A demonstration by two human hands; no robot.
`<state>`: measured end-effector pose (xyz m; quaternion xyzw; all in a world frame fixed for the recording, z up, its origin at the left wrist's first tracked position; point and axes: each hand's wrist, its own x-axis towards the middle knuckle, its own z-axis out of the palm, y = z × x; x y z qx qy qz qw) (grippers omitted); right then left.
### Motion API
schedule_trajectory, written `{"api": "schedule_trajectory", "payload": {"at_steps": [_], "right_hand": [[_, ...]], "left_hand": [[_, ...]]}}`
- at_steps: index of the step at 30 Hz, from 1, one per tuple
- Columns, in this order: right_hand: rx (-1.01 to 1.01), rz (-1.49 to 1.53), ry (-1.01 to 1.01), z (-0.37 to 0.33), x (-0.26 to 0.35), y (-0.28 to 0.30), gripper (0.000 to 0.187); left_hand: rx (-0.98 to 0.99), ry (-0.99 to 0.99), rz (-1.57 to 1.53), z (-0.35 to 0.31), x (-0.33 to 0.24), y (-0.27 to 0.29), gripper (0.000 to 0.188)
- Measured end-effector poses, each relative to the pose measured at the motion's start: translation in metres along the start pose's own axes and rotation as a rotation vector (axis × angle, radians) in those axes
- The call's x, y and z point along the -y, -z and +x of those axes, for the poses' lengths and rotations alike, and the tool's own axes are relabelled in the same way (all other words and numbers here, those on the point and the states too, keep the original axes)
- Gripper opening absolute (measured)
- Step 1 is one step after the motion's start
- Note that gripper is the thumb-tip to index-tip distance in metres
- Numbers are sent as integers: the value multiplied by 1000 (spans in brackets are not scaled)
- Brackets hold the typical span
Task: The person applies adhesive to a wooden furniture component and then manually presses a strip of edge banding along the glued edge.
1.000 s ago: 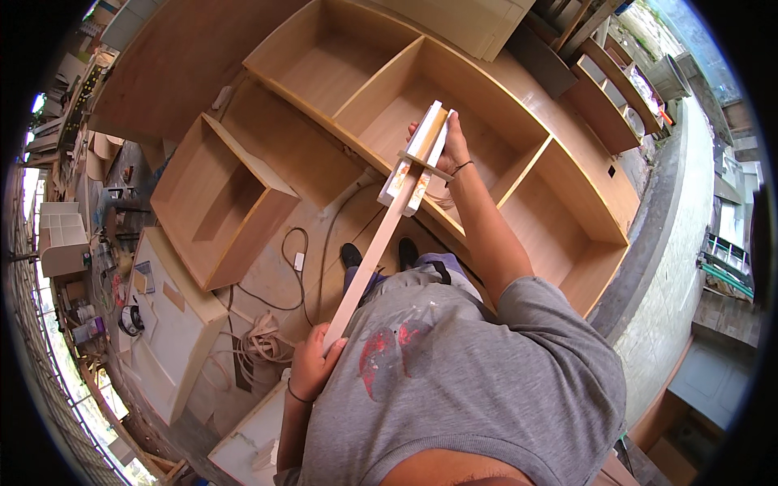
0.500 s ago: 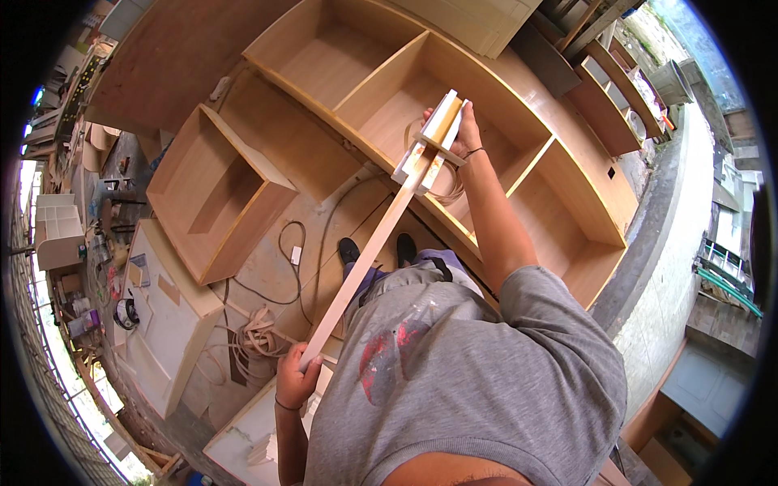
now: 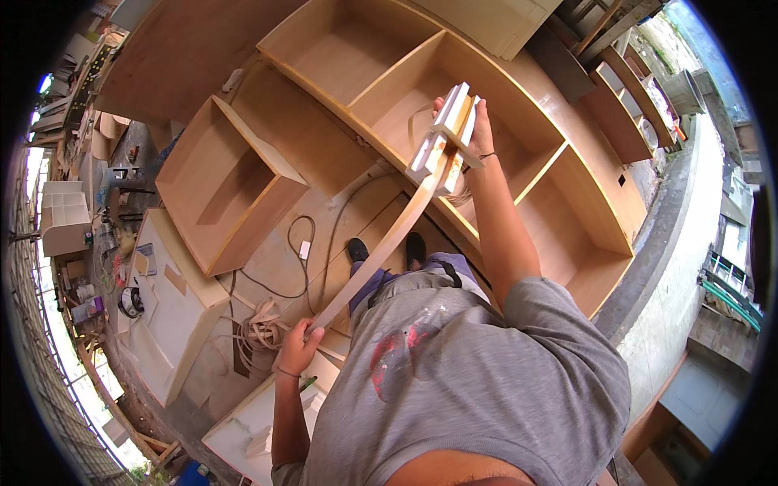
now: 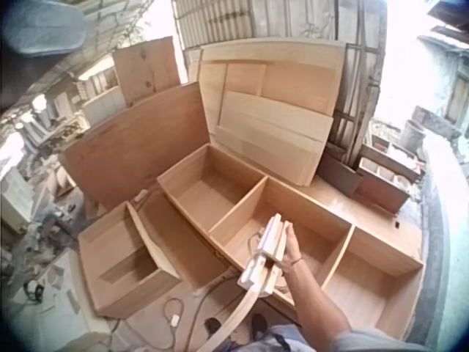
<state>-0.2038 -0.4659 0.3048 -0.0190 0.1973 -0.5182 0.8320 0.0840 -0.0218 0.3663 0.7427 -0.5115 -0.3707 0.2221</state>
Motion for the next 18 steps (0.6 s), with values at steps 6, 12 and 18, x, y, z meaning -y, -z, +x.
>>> {"api": "schedule_trajectory", "payload": {"at_steps": [6,12,18], "right_hand": [[-25,135,-56,-18,-16,-13,72],[-69,-126,20,-53,-51,-53,80],[-47,-319,115,-80,-90,-70,77]], "left_hand": [[123,33,-184,42,21,15,28],[146,19,-486,100,24,22,44],[401,-112,-763,166,-92,35,61]]}}
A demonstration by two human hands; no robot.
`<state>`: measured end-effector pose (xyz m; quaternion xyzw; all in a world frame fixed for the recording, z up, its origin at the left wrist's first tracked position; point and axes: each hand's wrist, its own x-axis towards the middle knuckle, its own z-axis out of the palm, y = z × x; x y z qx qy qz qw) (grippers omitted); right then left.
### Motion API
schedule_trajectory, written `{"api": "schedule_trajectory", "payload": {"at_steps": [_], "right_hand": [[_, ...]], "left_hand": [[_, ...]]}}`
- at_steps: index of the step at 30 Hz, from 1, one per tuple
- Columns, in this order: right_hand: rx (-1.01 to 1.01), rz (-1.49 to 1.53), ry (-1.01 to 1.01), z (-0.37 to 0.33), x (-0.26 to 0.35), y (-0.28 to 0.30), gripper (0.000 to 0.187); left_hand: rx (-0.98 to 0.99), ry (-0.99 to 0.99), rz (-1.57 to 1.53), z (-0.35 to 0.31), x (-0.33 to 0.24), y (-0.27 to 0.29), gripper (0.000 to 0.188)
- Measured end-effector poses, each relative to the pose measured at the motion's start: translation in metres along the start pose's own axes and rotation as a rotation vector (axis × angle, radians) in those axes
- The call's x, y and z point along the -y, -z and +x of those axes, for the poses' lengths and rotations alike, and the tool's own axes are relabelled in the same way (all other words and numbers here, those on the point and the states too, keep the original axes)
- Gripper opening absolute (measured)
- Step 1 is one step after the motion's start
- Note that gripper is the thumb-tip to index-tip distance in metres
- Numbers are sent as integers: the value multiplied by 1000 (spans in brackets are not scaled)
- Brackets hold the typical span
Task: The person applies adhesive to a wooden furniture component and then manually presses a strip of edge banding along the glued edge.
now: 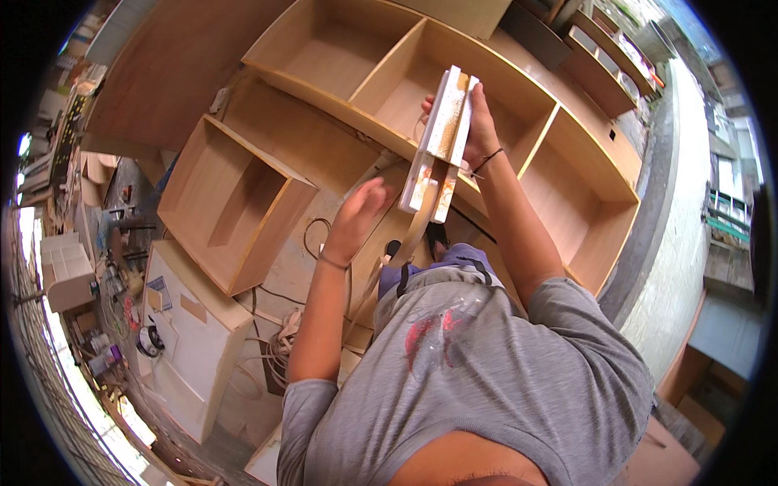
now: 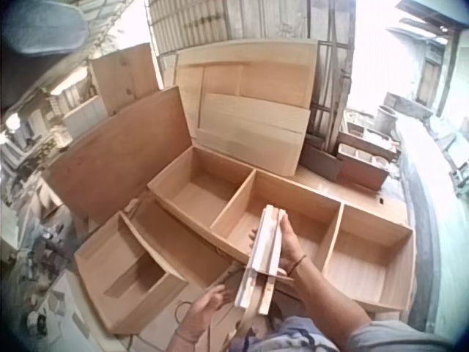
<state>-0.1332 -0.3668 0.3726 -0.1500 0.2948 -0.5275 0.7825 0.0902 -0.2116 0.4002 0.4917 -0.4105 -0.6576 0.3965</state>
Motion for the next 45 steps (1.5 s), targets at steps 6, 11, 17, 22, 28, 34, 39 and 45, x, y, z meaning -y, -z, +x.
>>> {"api": "schedule_trajectory", "payload": {"at_steps": [6,11,17,22,28,34,39,45], "right_hand": [[-84,-115,137,-39,-26,-12,79],[-49,157,64,-54,-48,42,78],[-535,32,18,-148,-104,133,71],[-811,-58,-304,-256,-174,268,48],[-1152,8,-408,-395,-269,400,37],[-1204,-22,-559,-436,-334,428,36],[-1217,-29,-604,-435,-388,429,36],[-1263,90,-626,-421,-459,463,36]], "left_hand": [[272,75,-66,36,8,-31,55],[360,224,-169,37,32,-49,48],[284,204,-4,31,52,-72,51],[226,116,100,34,73,-80,63],[121,48,221,38,111,-134,54],[170,45,365,53,147,-161,54],[219,149,358,63,167,-172,51],[182,295,164,77,193,-153,45]]}}
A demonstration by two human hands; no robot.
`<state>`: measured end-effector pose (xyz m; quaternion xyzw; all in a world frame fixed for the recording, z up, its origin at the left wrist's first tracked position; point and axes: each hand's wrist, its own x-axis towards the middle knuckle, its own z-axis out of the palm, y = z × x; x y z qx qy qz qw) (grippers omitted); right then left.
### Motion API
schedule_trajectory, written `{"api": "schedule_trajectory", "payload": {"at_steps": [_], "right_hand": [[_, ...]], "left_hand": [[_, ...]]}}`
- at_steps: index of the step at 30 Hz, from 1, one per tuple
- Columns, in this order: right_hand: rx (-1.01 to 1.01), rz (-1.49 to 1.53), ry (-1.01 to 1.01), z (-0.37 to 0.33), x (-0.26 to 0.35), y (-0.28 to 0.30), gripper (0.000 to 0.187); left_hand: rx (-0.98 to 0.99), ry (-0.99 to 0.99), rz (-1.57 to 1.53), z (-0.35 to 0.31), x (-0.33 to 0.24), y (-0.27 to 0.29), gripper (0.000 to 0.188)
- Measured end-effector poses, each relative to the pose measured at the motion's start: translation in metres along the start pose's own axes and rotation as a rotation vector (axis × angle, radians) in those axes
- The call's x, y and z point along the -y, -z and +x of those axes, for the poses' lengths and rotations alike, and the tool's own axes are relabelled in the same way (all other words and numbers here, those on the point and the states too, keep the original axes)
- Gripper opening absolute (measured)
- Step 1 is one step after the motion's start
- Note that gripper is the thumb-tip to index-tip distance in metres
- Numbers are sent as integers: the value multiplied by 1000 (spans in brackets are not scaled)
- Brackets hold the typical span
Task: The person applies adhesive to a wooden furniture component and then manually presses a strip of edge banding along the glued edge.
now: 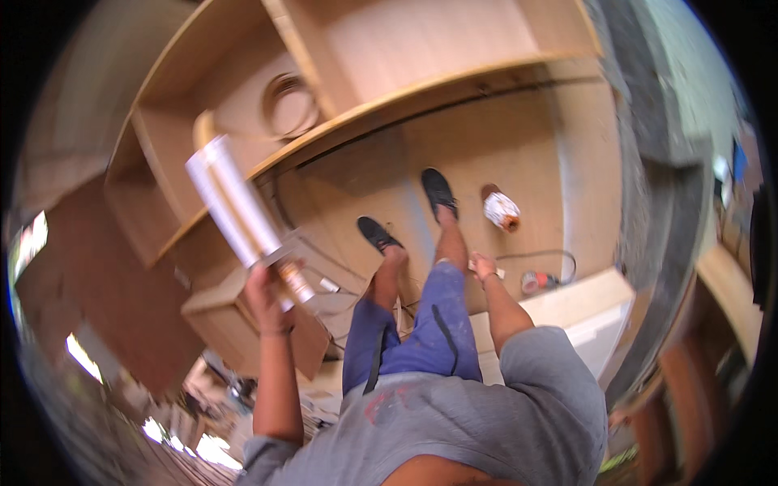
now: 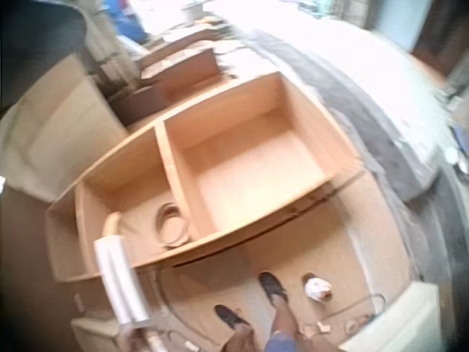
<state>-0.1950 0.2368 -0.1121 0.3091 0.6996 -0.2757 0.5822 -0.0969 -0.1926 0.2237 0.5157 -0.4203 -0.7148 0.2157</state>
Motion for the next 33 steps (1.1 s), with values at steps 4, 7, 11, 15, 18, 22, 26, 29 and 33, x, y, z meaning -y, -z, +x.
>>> {"api": "schedule_trajectory", "payload": {"at_steps": [4,7,11,15,18,22,26,29,33], "right_hand": [[-216,260,-17,34,-8,-27,70],[-437,405,149,87,-33,-41,96],[-798,287,219,159,-28,-48,110],[-834,772,447,151,53,-22,85],[-1020,913,616,143,77,-23,69],[-1138,767,321,141,87,-13,67],[-977,595,639,139,93,-3,61],[-778,496,900,96,100,0,53],[-617,177,1055,-15,117,-8,55]], "left_hand": [[-52,-43,-8,16,2,-7,54],[-170,-70,47,34,7,7,56],[-84,-27,73,50,13,33,59],[-117,10,86,48,21,50,60],[-158,27,89,48,24,64,59],[-140,10,103,43,24,67,60],[-218,22,94,36,30,79,66],[-206,2,85,34,29,82,63],[-129,170,109,5,11,81,55]]}}
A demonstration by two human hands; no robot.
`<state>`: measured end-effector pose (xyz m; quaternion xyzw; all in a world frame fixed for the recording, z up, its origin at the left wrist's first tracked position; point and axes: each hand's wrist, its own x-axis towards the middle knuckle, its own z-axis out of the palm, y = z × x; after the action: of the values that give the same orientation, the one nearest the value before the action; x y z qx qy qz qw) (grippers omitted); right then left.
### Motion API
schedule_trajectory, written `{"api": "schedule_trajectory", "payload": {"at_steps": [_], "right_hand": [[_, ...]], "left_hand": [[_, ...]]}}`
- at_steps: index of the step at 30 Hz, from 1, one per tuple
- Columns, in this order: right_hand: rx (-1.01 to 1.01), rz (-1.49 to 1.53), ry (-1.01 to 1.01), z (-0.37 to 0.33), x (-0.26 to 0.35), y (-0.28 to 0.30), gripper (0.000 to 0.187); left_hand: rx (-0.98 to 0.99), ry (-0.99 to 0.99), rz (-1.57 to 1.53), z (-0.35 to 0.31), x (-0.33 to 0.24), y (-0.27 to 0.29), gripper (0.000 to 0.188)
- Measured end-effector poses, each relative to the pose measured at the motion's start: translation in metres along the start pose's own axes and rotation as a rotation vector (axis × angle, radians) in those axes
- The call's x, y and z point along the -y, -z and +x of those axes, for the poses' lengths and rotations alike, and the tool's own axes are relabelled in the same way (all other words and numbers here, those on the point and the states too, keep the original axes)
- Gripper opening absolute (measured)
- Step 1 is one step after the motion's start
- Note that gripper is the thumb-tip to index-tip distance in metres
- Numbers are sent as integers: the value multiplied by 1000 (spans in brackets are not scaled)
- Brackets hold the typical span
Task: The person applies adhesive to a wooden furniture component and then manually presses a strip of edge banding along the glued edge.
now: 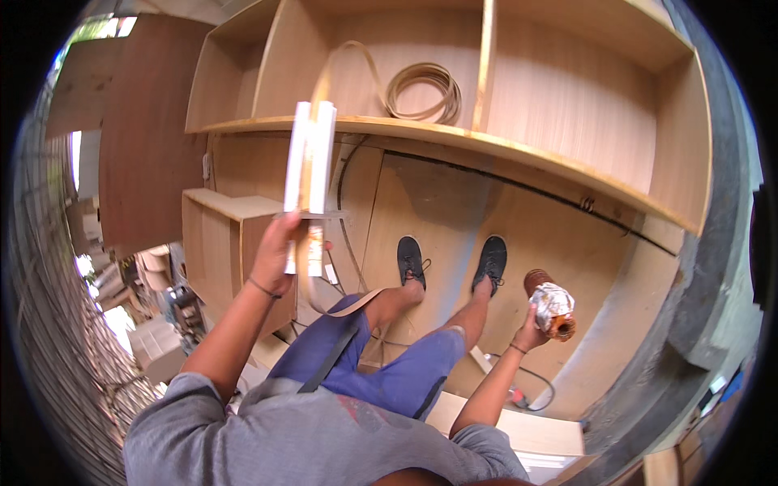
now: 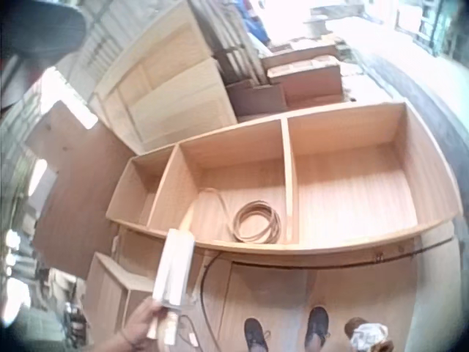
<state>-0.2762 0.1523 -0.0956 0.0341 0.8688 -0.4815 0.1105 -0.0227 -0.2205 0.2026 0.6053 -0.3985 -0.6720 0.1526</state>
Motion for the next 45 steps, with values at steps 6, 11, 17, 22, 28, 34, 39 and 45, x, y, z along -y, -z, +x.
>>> {"api": "schedule_trajectory", "payload": {"at_steps": [6,11,17,22,28,34,39,45], "right_hand": [[294,137,619,-41,203,46,72],[429,284,915,-74,376,76,77],[584,465,1057,-105,514,82,81],[862,309,1095,-105,588,79,94],[1257,145,779,-149,603,70,99],[1491,116,568,-181,616,49,95],[1666,-169,535,-229,652,35,96],[1700,-615,667,-241,676,24,90]], "left_hand": [[-5,-74,-123,-66,-8,12,48],[45,-181,-189,-94,-29,39,43],[58,-231,-98,-111,-92,52,59],[289,-125,-288,-105,-112,76,55],[366,-53,-287,-114,-116,107,56],[298,-120,-182,-118,-118,113,63],[209,-169,-204,-106,-109,109,90],[231,-226,-254,-94,-101,105,99]]}}
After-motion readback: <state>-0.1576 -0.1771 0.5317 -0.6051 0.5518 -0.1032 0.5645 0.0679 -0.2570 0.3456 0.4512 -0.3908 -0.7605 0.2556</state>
